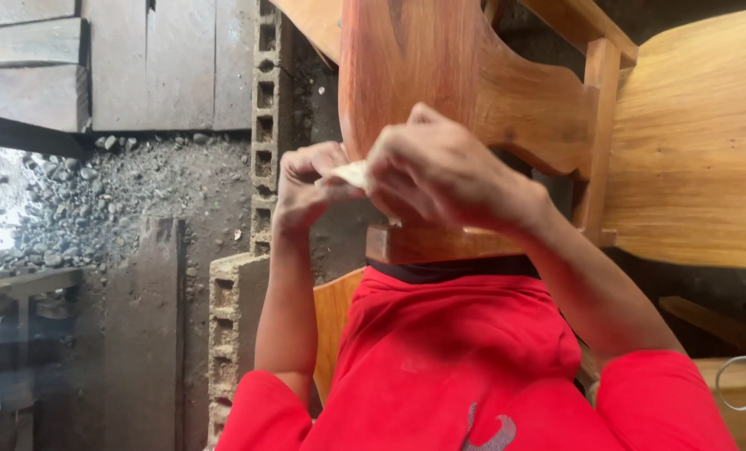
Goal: The person sands the backrest of a wooden chair using a piece of sandpaper. They hold the chair with their left hand and rub the sandpaper against the curved wooden surface with their right hand, focusing on the edges and corners.
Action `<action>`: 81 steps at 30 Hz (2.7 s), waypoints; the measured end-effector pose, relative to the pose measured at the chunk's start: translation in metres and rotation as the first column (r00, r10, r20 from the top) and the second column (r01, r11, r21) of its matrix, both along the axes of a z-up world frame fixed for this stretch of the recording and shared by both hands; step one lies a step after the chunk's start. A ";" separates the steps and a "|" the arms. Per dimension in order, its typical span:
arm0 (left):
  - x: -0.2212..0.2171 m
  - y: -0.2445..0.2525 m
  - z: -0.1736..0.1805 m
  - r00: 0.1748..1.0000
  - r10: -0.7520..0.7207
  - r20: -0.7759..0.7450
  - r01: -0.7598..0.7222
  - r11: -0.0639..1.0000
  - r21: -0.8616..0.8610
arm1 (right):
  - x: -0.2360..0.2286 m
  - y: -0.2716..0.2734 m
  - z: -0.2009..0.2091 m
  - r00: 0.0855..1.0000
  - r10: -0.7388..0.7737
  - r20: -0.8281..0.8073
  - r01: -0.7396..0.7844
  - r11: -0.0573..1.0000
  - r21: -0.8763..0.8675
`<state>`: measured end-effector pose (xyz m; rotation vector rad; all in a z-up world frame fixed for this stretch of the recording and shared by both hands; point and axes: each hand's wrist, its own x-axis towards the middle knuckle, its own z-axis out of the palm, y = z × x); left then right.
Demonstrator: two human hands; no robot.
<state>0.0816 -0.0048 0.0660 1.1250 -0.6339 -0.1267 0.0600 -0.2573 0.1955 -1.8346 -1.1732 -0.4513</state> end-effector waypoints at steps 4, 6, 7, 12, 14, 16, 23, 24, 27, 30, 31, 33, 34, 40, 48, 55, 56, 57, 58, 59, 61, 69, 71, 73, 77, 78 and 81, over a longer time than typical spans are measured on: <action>-0.034 -0.003 -0.037 0.992 -0.070 -0.101 0.075 0.996 0.048 | -0.035 -0.011 -0.008 0.997 0.037 -0.068 -0.043 0.994 -0.096; -0.031 -0.010 -0.023 0.992 -0.088 -0.086 0.090 0.996 0.021 | -0.038 -0.010 -0.016 0.996 0.028 -0.086 -0.036 0.995 -0.090; -0.029 -0.011 -0.018 0.992 -0.088 -0.087 0.090 0.996 0.020 | -0.035 -0.009 -0.015 0.996 0.028 -0.088 -0.036 0.995 -0.090; -0.011 -0.008 -0.010 1.000 0.009 -0.027 -0.009 1.000 -0.019 | -0.020 -0.001 0.002 0.999 -0.030 0.011 0.031 0.994 -0.104; -0.009 0.001 -0.035 0.998 -0.001 -0.068 0.000 1.000 -0.014 | -0.019 0.001 0.000 0.999 -0.048 0.004 0.048 0.995 -0.088; -0.016 0.000 -0.041 0.995 -0.008 -0.102 0.008 1.000 -0.008 | -0.025 -0.002 0.000 0.998 -0.065 0.003 0.065 0.995 -0.071; -0.012 -0.004 -0.010 0.997 -0.078 -0.026 0.080 0.994 0.075 | -0.029 -0.006 -0.002 0.997 -0.019 -0.081 0.011 0.995 -0.095; -0.011 -0.002 -0.007 0.998 -0.067 -0.023 0.068 0.996 0.064 | -0.026 -0.005 -0.004 0.997 -0.029 -0.071 0.024 0.997 -0.068; -0.011 -0.015 0.010 0.999 -0.010 -0.036 0.011 0.999 0.040 | -0.017 -0.002 -0.004 0.994 -0.032 -0.100 0.033 0.999 0.009; -0.009 -0.004 -0.023 0.993 -0.043 -0.114 0.042 0.999 -0.005 | -0.021 -0.003 -0.009 0.983 -0.041 -0.181 0.049 0.998 0.041; -0.008 -0.005 -0.015 0.993 -0.044 -0.113 0.044 0.999 -0.003 | -0.023 -0.006 -0.008 0.983 -0.042 -0.180 0.051 0.998 0.044; -0.012 -0.008 0.001 0.992 -0.110 -0.056 0.114 0.991 0.073 | -0.030 -0.012 -0.003 0.971 0.017 -0.238 -0.014 1.000 0.014; -0.009 -0.006 0.006 0.992 -0.111 -0.053 0.115 0.991 0.074 | -0.028 -0.010 -0.001 0.972 0.016 -0.235 -0.013 1.000 0.014; 0.022 -0.006 0.039 0.998 0.023 0.066 -0.025 0.999 0.029 | 0.008 0.007 0.011 0.993 -0.120 -0.020 0.119 0.993 -0.006; -0.017 -0.005 0.007 0.993 -0.093 -0.073 0.101 0.988 0.116 | -0.034 -0.003 -0.018 0.984 -0.083 -0.157 0.077 0.996 -0.042; 0.018 0.007 -0.007 0.999 -0.034 0.010 0.034 0.999 0.007 | -0.005 0.011 0.004 0.984 -0.178 -0.011 0.178 0.983 -0.049; 0.016 0.006 -0.007 0.999 -0.010 -0.037 0.011 0.999 0.030 | -0.003 0.011 0.005 0.987 -0.154 -0.045 0.152 0.988 -0.038; 0.014 0.006 -0.006 0.996 0.016 -0.083 -0.011 0.998 0.055 | -0.001 0.011 0.006 0.989 -0.129 -0.079 0.127 0.992 -0.026; 0.008 0.004 -0.006 0.996 0.015 -0.085 -0.011 0.998 0.056 | -0.009 0.006 0.004 0.988 -0.129 -0.080 0.128 0.991 -0.026; 0.001 0.002 -0.006 0.994 -0.044 -0.102 0.053 0.995 0.086 | -0.016 0.002 0.003 0.986 -0.083 -0.145 0.080 0.996 -0.026; -0.007 0.004 -0.010 0.988 -0.098 -0.118 0.112 0.987 0.118 | -0.024 -0.002 -0.005 0.978 -0.032 -0.206 0.028 0.999 -0.021; -0.019 -0.014 0.059 0.947 0.123 -0.295 -0.151 0.986 -0.074 | -0.036 -0.075 -0.062 0.610 0.310 -0.729 0.418 0.656 0.628; -0.013 -0.033 0.071 0.890 0.131 -0.436 -0.209 0.969 -0.135 | -0.048 -0.099 -0.079 0.588 0.201 -0.783 0.553 0.607 0.571; -0.015 -0.061 0.095 0.811 0.115 -0.574 -0.264 0.947 -0.185 | -0.061 -0.128 -0.106 0.543 0.086 -0.835 0.685 0.530 0.500; -0.027 -0.094 0.117 0.884 0.400 -0.243 -0.350 0.910 0.224 | -0.086 -0.168 -0.169 0.382 0.029 -0.924 0.892 0.248 0.377; -0.030 -0.093 0.115 0.870 0.477 -0.124 -0.411 0.841 0.352 | -0.094 -0.172 -0.175 0.395 0.058 -0.917 0.897 0.194 0.398; -0.032 -0.088 0.114 0.908 0.406 -0.103 -0.361 0.883 0.299 | -0.108 -0.179 -0.201 0.349 0.276 -0.896 0.934 -0.028 0.355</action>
